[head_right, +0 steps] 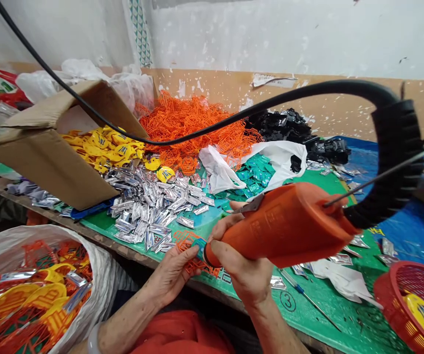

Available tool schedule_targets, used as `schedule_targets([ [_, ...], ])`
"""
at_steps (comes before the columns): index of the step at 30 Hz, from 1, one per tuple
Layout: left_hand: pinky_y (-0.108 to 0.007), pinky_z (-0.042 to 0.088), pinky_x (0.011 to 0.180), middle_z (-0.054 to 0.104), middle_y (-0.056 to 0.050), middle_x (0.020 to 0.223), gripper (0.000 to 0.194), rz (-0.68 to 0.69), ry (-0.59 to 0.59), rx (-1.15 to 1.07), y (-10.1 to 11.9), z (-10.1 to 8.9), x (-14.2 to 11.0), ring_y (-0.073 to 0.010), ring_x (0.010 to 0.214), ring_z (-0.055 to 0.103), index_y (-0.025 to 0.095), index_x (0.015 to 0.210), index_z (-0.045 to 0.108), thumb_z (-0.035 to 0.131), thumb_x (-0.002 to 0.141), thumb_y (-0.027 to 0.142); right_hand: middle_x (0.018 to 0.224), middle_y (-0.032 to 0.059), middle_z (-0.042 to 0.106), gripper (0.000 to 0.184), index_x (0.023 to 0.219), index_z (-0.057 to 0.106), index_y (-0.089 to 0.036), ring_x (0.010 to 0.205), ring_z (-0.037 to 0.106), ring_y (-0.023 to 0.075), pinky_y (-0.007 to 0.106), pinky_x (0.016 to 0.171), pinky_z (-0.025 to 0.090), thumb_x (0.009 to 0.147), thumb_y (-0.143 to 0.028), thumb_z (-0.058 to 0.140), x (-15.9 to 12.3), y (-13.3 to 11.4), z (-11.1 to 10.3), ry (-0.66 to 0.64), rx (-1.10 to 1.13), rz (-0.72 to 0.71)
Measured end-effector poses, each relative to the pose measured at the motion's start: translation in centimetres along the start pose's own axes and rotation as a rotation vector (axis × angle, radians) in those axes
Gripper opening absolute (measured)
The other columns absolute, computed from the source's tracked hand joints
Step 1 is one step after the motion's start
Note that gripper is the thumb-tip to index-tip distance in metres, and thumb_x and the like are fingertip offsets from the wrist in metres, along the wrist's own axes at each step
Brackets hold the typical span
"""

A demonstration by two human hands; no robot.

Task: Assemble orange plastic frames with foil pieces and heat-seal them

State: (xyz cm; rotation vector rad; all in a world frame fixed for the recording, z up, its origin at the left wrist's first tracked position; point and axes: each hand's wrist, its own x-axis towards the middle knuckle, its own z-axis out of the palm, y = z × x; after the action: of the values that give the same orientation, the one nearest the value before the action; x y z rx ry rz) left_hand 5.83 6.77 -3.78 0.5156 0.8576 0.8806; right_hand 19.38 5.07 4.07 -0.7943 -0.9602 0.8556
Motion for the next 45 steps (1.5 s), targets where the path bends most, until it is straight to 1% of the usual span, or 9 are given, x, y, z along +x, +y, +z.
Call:
schedule_targets([
  [16,-0.020,0.045,0.048,0.069,-0.001,0.075,0.038,-0.026,0.020,-0.005,0.2,-0.2,0.0,-0.0110,0.060,0.061,0.015,0.087,0.066,0.085,0.060,0.033,0.069,-0.0023,0.060,0.045,0.106,0.057,-0.024,0.061,0.060,0.0175,0.037,0.063,0.051,0.063,-0.022,0.071,-0.1,1.6,-0.2,0.049,-0.045,0.020],
  [22,-0.021,0.047,0.051,0.070,-0.003,0.077,0.039,-0.049,-0.060,0.006,0.5,-0.6,-0.2,-0.0130,0.063,0.062,0.014,0.088,0.070,0.085,0.060,0.035,0.065,-0.0046,0.061,0.048,0.107,0.056,-0.024,0.055,0.058,0.0149,0.035,0.059,0.049,0.062,-0.017,0.069,0.2,-0.2,0.5,0.050,0.080,0.002],
  [27,-0.022,0.048,0.051,0.069,-0.003,0.067,0.031,-0.067,-0.068,0.043,0.6,-0.2,-0.4,-0.0116,0.056,0.060,0.012,0.074,0.071,0.087,0.057,0.033,0.061,-0.0045,0.061,0.042,0.101,0.060,-0.023,0.052,0.057,0.0149,0.033,0.054,0.048,0.061,-0.013,0.065,1.4,-2.6,-0.4,0.104,0.078,-0.076],
  [30,-0.020,0.045,0.046,0.070,-0.003,0.068,0.032,-0.063,-0.045,0.077,0.7,-0.1,-0.5,-0.0114,0.054,0.060,0.012,0.077,0.072,0.087,0.057,0.032,0.060,-0.0047,0.060,0.037,0.095,0.062,-0.021,0.050,0.057,0.0145,0.031,0.052,0.047,0.060,-0.012,0.065,2.5,-3.2,-1.6,0.162,0.002,-0.137],
  [34,-0.016,0.040,0.042,0.070,-0.002,0.068,0.029,-0.053,-0.031,0.121,0.9,-0.4,-0.8,-0.0094,0.052,0.058,0.014,0.082,0.073,0.084,0.061,0.031,0.059,-0.0041,0.059,0.019,0.077,0.062,-0.017,0.048,0.054,0.0128,0.030,0.050,0.046,0.060,-0.017,0.071,4.3,-2.6,-4.1,0.269,-0.160,-0.176],
  [37,-0.017,0.042,0.046,0.071,-0.003,0.069,0.028,-0.071,-0.022,0.164,1.1,-0.6,-1.0,-0.0111,0.055,0.061,0.013,0.083,0.073,0.083,0.064,0.031,0.065,-0.0030,0.060,0.021,0.075,0.061,-0.017,0.054,0.055,0.0128,0.031,0.053,0.047,0.060,-0.024,0.074,5.2,-2.3,-6.0,0.367,-0.377,-0.142],
  [41,-0.020,0.048,0.053,0.073,-0.005,0.075,0.035,-0.074,0.013,0.209,1.8,-0.5,-1.4,-0.0134,0.060,0.064,0.014,0.088,0.073,0.084,0.061,0.034,0.090,0.0012,0.065,0.038,0.101,0.061,-0.020,0.074,0.060,0.0157,0.035,0.067,0.052,0.067,-0.032,0.071,4.3,-3.0,-7.9,0.404,-0.643,-0.112],
  [43,-0.023,0.052,0.058,0.074,-0.004,0.077,0.038,-0.071,-0.006,0.202,2.2,-0.4,-1.5,-0.0151,0.064,0.065,0.014,0.090,0.073,0.085,0.060,0.035,0.110,0.0056,0.063,0.055,0.122,0.053,-0.023,0.093,0.061,0.0199,0.039,0.076,0.053,0.071,-0.035,0.069,2.6,-3.3,-8.7,0.434,-0.762,-0.136],
  [45,-0.027,0.055,0.063,0.073,-0.003,0.075,0.040,-0.063,-0.017,0.201,2.4,-0.3,-1.6,-0.0157,0.065,0.065,0.015,0.090,0.072,0.086,0.059,0.036,0.120,0.0087,0.059,0.062,0.130,0.048,-0.024,0.105,0.058,0.0227,0.041,0.082,0.052,0.073,-0.038,0.069,0.1,-3.1,-9.8,0.489,-0.909,-0.177],
])
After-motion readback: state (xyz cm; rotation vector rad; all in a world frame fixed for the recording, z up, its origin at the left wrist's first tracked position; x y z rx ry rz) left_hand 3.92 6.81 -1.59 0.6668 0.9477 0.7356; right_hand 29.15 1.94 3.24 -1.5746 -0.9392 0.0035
